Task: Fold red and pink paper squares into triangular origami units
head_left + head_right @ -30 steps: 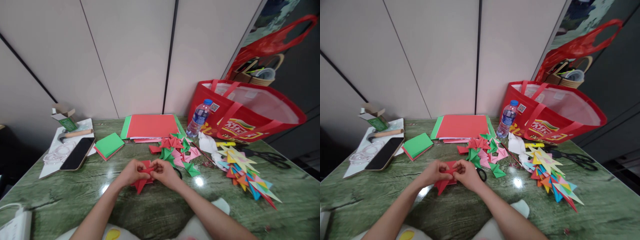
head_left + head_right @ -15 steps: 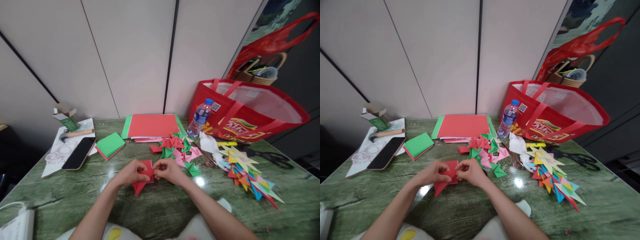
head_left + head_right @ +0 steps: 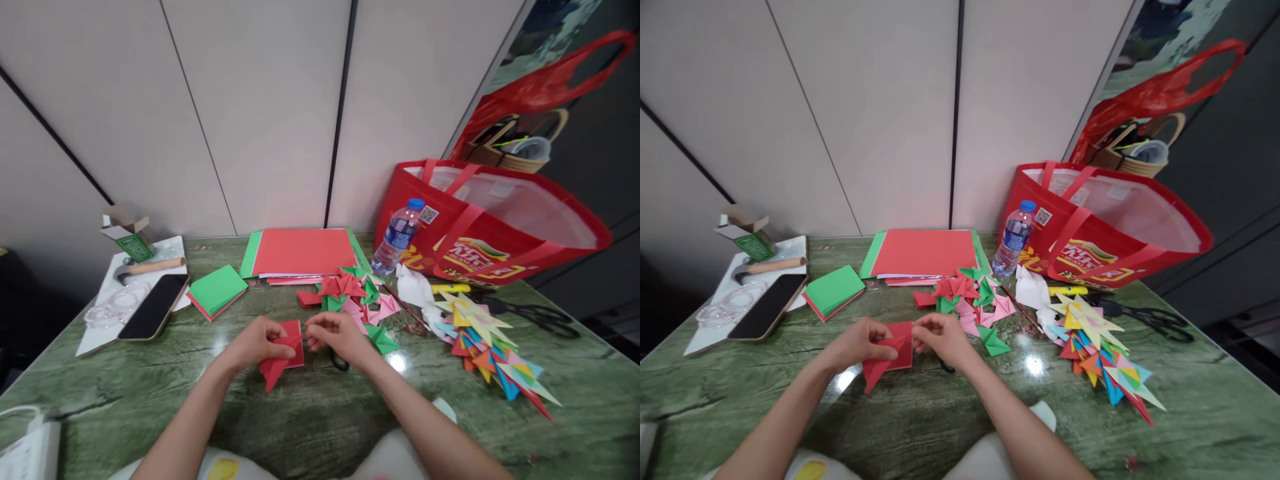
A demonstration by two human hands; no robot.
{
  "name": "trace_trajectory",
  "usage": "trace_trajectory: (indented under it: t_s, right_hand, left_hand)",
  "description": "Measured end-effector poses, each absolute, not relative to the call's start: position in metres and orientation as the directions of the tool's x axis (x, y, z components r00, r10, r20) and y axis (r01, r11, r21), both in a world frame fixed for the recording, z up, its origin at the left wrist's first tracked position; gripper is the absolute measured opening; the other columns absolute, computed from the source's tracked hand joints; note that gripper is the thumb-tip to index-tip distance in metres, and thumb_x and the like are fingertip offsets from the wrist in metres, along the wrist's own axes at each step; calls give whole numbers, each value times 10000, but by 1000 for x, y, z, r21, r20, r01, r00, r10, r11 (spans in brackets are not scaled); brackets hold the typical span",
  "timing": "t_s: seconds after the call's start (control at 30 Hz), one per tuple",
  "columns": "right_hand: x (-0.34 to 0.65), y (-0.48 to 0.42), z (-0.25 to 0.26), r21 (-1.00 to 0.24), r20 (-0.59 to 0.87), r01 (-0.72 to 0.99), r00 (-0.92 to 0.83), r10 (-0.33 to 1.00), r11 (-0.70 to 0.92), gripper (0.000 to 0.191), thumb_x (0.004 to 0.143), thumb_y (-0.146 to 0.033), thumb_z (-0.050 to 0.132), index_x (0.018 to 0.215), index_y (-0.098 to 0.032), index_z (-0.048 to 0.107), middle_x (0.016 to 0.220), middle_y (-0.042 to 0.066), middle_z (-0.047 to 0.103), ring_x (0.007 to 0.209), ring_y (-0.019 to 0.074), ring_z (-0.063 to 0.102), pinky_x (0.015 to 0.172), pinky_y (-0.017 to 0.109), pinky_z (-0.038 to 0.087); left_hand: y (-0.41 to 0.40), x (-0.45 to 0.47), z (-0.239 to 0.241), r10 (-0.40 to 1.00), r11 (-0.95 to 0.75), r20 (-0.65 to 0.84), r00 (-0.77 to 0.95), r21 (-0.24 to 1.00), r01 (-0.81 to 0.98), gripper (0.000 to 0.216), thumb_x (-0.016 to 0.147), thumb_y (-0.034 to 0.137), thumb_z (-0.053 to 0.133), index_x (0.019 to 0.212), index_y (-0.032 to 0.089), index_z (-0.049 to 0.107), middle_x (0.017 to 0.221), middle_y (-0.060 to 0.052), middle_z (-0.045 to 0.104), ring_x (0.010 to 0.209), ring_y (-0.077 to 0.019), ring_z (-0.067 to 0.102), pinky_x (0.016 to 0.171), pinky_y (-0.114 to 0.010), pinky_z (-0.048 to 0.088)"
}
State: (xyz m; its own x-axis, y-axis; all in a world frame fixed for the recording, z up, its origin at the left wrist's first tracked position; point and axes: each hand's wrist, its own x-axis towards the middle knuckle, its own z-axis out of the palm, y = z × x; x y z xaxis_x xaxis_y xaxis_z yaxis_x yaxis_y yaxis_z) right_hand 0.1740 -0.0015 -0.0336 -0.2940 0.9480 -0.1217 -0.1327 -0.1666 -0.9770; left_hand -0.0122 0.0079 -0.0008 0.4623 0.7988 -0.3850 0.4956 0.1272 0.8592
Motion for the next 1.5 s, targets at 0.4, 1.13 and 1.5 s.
trace_trajectory:
  t_s: [0.4,1.13,1.5]
  right_hand:
    - [167,-9,-50,-945,37,300,-291,956,128,171,804,-278,447,684,-178,517,550,3,586,498,124,560,493,232,441]
    - [168,-2,-47,-983,-89,-134,-251,964,-125,279,622,-409,649,748,-171,578,637,-25,573,511,91,530,461,209,466]
    - [170,-7,-34,-919,-125,-301,-392,911,-256,311,525,-318,746,712,-162,552,661,-36,553,596,92,518,570,216,452]
  left_hand:
    - [5,-2,-10,835,50,-325,444,848,528,271,583,284,631,458,141,437,438,82,316,440,-62,269,424,-203,156]
    - [5,5,-11,899,120,-212,382,961,250,250,664,341,610,741,103,607,679,-12,581,618,-110,481,576,-206,362]
    - [5,3,-10,924,65,-204,324,918,392,200,621,299,597,553,117,547,487,37,495,485,-88,404,481,-202,298]
